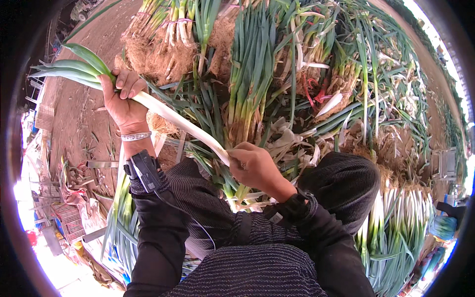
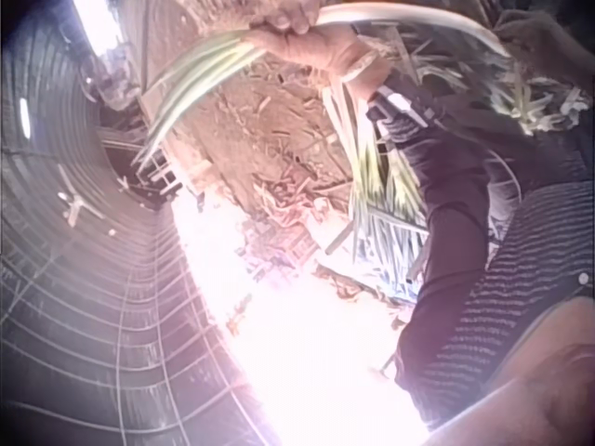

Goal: The person is cleaning and sorting leeks by removing outer layers and placing them on a metal guide.

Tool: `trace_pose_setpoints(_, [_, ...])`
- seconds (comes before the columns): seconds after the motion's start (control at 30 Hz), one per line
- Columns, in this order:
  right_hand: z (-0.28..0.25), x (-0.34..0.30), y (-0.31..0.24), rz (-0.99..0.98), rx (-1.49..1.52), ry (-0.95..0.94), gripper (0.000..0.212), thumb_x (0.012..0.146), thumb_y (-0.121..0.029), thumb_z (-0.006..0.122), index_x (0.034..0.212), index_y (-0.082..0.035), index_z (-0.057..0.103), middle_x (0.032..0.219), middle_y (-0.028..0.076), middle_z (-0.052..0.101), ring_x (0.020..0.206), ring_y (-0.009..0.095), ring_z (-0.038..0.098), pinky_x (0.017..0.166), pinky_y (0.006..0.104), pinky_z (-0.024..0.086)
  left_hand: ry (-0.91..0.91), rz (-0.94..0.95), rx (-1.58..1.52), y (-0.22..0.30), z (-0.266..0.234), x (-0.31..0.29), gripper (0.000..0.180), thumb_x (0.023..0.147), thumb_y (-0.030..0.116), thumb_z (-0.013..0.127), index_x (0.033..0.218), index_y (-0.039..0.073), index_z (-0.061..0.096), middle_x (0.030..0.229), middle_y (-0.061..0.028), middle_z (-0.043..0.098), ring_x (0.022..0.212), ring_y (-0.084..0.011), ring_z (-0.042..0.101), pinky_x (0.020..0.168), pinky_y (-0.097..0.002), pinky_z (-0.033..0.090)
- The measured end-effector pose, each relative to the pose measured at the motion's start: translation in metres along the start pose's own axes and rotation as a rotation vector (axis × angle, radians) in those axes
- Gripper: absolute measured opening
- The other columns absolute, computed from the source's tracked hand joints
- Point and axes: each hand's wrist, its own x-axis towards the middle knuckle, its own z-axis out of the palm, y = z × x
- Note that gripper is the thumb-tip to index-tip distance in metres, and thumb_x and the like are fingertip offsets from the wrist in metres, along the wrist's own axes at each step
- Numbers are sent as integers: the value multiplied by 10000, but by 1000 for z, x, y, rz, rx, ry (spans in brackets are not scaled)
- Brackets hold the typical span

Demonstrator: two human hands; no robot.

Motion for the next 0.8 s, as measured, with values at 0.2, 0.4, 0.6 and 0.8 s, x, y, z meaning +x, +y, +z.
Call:
trace_pose_setpoints(0.2, [5, -1, 1, -63, -107, 29, 184, 765, 35, 634, 942, 12, 676, 904, 140, 647, 779, 304, 667, 667, 356, 531, 22, 7, 38, -5, 1, 0, 340, 966, 348, 601, 972, 9, 585, 705, 0, 493, 561, -75, 418, 532, -241, 383])
trace_pose_setpoints(0.4, [11, -3, 7, -47, -14, 61, 138, 770, 42, 624, 907, 19, 622, 866, 133, 634, 720, 284, 642, 637, 335, 507, -6, 26, 50, -7, 2, 1, 342, 962, 346, 607, 980, 5, 582, 709, 0, 493, 560, -66, 414, 535, -238, 388])
trace_pose_setpoints(0.6, [14, -11, 5, 177, 67, 41, 65, 846, 10, 589, 908, 3, 606, 776, 89, 606, 679, 175, 603, 602, 290, 474, -104, -34, -96, -8, 5, 2, 344, 961, 320, 616, 988, -18, 562, 715, -4, 492, 547, -68, 435, 530, -237, 403])
trace_pose_setpoints(0.8, [14, -21, 15, 658, 855, -80, 115, 940, -93, 555, 986, 1, 603, 892, 37, 624, 720, 140, 624, 623, 284, 495, -265, -100, -337, -5, 11, 1, 287, 949, 246, 640, 942, -22, 537, 675, -6, 491, 486, -73, 474, 463, -235, 439])
